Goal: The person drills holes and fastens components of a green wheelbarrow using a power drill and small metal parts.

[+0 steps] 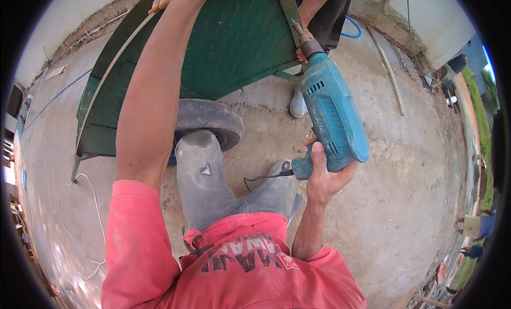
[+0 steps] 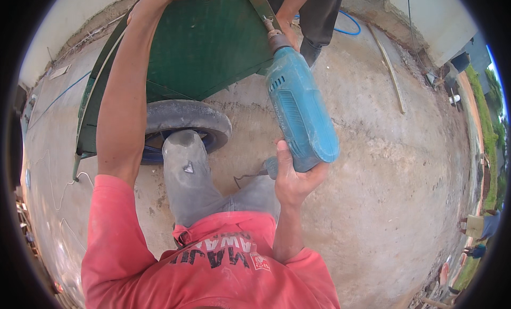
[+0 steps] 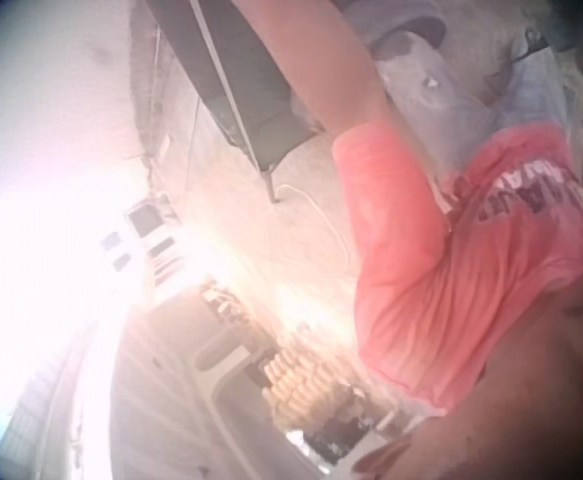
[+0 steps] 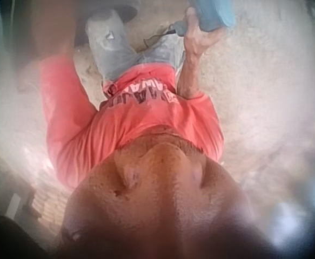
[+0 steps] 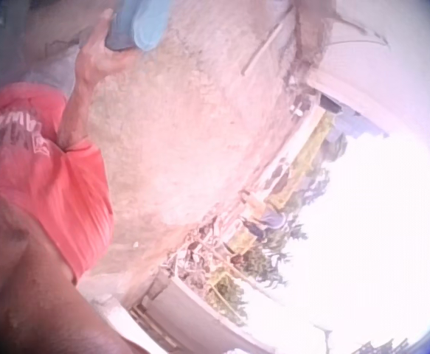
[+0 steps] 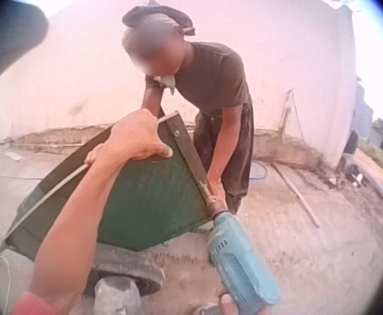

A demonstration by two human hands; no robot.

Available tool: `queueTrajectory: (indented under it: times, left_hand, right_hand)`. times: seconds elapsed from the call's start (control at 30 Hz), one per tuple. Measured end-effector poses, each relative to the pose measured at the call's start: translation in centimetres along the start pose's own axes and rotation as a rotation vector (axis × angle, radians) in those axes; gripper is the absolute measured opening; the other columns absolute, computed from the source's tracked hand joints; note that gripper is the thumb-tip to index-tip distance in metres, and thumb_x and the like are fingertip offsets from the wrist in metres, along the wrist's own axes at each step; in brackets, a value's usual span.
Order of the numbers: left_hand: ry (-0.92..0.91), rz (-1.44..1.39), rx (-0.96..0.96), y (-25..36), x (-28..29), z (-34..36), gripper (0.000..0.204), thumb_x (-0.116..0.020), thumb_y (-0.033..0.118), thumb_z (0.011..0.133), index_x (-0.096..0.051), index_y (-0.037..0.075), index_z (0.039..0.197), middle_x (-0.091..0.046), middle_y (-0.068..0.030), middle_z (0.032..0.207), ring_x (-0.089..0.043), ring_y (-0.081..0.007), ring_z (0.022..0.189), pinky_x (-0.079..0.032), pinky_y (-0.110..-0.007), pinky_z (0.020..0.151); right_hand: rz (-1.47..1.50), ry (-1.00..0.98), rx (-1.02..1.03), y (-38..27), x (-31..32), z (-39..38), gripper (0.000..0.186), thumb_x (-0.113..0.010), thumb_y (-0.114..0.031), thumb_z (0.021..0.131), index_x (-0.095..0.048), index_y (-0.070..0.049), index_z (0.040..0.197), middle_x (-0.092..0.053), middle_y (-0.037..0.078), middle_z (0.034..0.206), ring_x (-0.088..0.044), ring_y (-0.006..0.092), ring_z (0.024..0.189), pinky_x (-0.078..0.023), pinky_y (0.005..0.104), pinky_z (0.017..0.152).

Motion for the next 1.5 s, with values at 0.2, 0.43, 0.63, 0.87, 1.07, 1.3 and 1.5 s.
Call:
queueTrajectory:
  times: [0.2, 0.43, 0.63, 0.87, 1.07, 1.3, 1.5]
  left_hand:
    - [-0.005, -0.009, -0.042, -0.6, 0.5, -0.7, 0.058, -0.089, 0.042, 0.066, -0.074, -0.007, 0.093, -0.073, -0.0275, 0.097, -0.073, -0.0395, 0.094, -0.058, -0.045, 0.084]
    - [-0.025, -0.013, -0.091, -0.3, -0.4, 0.3, 0.054, -0.088, 0.040, 0.067, -0.075, -0.007, 0.090, -0.073, -0.0272, 0.094, -0.073, -0.0391, 0.093, -0.058, -0.045, 0.083]
    - [-0.034, 0.009, -0.125, -0.6, -0.4, 0.5, 0.053, -0.088, 0.039, 0.067, -0.075, -0.008, 0.089, -0.073, -0.0280, 0.093, -0.073, -0.0393, 0.092, -0.057, -0.045, 0.082]
    - [-0.055, -0.011, -0.081, -0.3, -0.9, 0.4, 0.055, -0.087, 0.041, 0.069, -0.075, -0.008, 0.092, -0.073, -0.0282, 0.096, -0.073, -0.0392, 0.094, -0.058, -0.044, 0.085]
    - [-0.041, 0.050, -0.048, -0.5, 0.0, -0.6, 0.054, -0.086, 0.042, 0.071, -0.076, -0.006, 0.095, -0.074, -0.0265, 0.101, -0.073, -0.0382, 0.099, -0.058, -0.045, 0.088]
    - [-0.034, 0.065, -0.048, -0.4, 0.3, -1.2, 0.053, -0.085, 0.042, 0.072, -0.077, -0.005, 0.096, -0.074, -0.0245, 0.102, -0.073, -0.0375, 0.100, -0.058, -0.044, 0.088]
    - [-0.061, 0.057, -0.034, -0.2, 0.1, -0.9, 0.052, -0.085, 0.040, 0.072, -0.077, -0.005, 0.096, -0.075, -0.0240, 0.101, -0.073, -0.0377, 0.099, -0.058, -0.044, 0.087]
  right_hand:
    - [-0.032, -0.036, 0.043, 0.3, -0.5, 0.8, 0.054, -0.078, -0.014, 0.092, -0.047, 0.003, 0.133, -0.072, 0.019, 0.102, -0.073, 0.0259, 0.081, -0.058, 0.0319, 0.064]
    - [-0.042, -0.047, 0.077, 0.3, -0.6, 1.0, 0.052, -0.078, -0.012, 0.092, -0.048, 0.003, 0.132, -0.072, 0.019, 0.100, -0.073, 0.0247, 0.080, -0.058, 0.0311, 0.064]
    - [-0.066, -0.043, 0.104, -0.1, -0.9, 1.0, 0.050, -0.077, -0.011, 0.092, -0.049, 0.003, 0.131, -0.072, 0.018, 0.099, -0.073, 0.0237, 0.081, -0.057, 0.0305, 0.065]
    - [-0.277, -0.043, 0.169, -0.4, -0.5, 0.7, 0.049, -0.078, -0.005, 0.091, -0.051, 0.004, 0.130, -0.072, 0.017, 0.104, -0.072, 0.0211, 0.086, -0.058, 0.0305, 0.072]
    - [-0.376, -0.067, 0.216, -1.7, -1.0, 0.6, 0.060, -0.079, 0.003, 0.085, -0.049, 0.005, 0.136, -0.063, 0.018, 0.126, -0.066, 0.0225, 0.108, -0.053, 0.0338, 0.093]
    - [-0.286, -0.040, 0.144, -0.7, -0.6, 0.4, 0.052, -0.076, 0.002, 0.090, -0.047, 0.004, 0.134, -0.070, 0.018, 0.112, -0.072, 0.0216, 0.091, -0.058, 0.0320, 0.078]
    - [-0.270, -0.021, 0.123, -0.3, -0.5, 0.3, 0.050, -0.074, 0.002, 0.091, -0.046, 0.003, 0.132, -0.072, 0.018, 0.106, -0.072, 0.0213, 0.085, -0.059, 0.0310, 0.071]
Point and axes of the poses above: each hand's wrist, its own z-axis towards the middle knuckle, its own x-axis out of the back of the hand, y = z × x, the point moved 10 cm from there along z, towards the middle knuckle
